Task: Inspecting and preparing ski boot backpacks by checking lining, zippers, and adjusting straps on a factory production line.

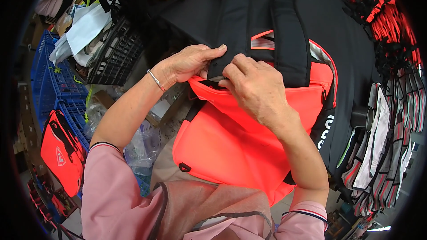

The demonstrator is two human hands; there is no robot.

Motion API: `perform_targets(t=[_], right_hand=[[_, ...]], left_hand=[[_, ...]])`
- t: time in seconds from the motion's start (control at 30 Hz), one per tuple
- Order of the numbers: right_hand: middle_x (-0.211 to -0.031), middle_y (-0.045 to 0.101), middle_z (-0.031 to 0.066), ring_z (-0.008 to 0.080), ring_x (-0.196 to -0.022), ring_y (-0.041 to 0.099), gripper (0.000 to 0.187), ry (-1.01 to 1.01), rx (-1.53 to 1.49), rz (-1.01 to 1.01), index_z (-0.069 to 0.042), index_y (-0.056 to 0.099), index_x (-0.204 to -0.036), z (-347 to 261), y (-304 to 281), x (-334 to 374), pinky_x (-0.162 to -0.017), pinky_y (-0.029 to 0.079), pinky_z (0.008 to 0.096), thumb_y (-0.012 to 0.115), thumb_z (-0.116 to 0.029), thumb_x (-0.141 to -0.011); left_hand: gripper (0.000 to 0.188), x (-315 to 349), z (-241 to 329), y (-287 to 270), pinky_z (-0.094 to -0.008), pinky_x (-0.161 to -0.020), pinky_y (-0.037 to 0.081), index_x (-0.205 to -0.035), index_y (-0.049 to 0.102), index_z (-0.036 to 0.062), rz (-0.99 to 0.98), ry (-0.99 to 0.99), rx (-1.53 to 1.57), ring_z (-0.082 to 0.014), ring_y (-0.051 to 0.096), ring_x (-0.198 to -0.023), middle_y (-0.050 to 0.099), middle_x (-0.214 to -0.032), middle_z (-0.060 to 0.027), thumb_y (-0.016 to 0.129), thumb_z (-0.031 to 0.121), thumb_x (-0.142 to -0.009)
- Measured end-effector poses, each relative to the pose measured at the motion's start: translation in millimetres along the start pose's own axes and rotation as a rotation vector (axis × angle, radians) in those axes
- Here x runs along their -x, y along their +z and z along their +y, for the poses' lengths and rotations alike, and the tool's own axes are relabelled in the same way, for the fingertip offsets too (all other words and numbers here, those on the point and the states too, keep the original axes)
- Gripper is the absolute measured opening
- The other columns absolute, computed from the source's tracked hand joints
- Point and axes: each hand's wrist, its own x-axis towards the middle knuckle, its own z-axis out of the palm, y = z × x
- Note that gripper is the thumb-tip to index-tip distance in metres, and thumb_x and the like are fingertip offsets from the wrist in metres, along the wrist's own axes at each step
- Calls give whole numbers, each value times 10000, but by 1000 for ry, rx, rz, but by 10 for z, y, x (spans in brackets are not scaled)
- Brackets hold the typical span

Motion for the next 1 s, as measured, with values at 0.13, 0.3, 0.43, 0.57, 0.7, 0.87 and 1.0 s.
perform_targets(t=[0.13, 0.3, 0.43, 0.57, 0.7, 0.87, 1.0], right_hand=[[-874, 560, 40, 227, -717, 618, 208, 19, -47, 17, -89, 615, -892, 0, -22, -6, -641, 504, 354, 758, -199, -788], [-862, 584, 44, 236, -700, 628, 201, 132, -121, 22, -67, 646, -902, 49, -53, 47, -626, 513, 349, 763, -198, -804], [-869, 612, 48, 223, -651, 634, 212, 317, -260, 103, -48, 673, -921, 96, -68, 81, -575, 508, 338, 767, -209, -820], [-876, 611, 48, 216, -653, 633, 236, 252, -178, 69, -44, 672, -929, 64, -54, 20, -581, 507, 334, 772, -225, -815], [-858, 584, 51, 228, -692, 627, 208, 187, -128, 67, -51, 657, -912, 83, -59, -42, -598, 499, 344, 758, -206, -819], [-854, 575, 53, 238, -711, 625, 188, 110, -95, 18, -53, 645, -894, 156, -91, -127, -600, 496, 361, 741, -201, -830], [-858, 580, 49, 245, -712, 630, 182, 102, -106, -68, -58, 646, -883, 177, -94, -210, -609, 502, 364, 738, -205, -829]], left_hand=[[463, -21, -24, -11, -230, -488, 386, -737, 535, 95, -24, 14, 29, -72, 426, -539, 481, -659, 15, 627, 502, -937], [510, -14, -73, -23, -223, -492, 409, -766, 554, 72, -3, 64, 121, -76, 461, -557, 510, -682, -1, 580, 547, -948], [525, 47, -2, 84, -207, -472, 407, -781, 561, 60, -3, 80, 115, -74, 476, -550, 517, -686, -13, 572, 556, -949], [506, 13, -74, -3, -206, -466, 423, -778, 563, 65, -2, 96, 111, -75, 496, -546, 527, -689, -12, 583, 541, -949], [492, -18, -122, -53, -218, -491, 468, -781, 571, 64, -29, 114, 136, -85, 545, -568, 550, -693, -13, 595, 526, -947], [494, 62, -37, 56, -228, -521, 513, -805, 593, 50, -12, 119, 152, -96, 598, -600, 590, -689, -31, 595, 523, -948], [504, 64, -79, -63, -250, -561, 557, -834, 611, 25, -58, 123, 151, -128, 641, -618, 623, -709, -60, 579, 511, -960]])
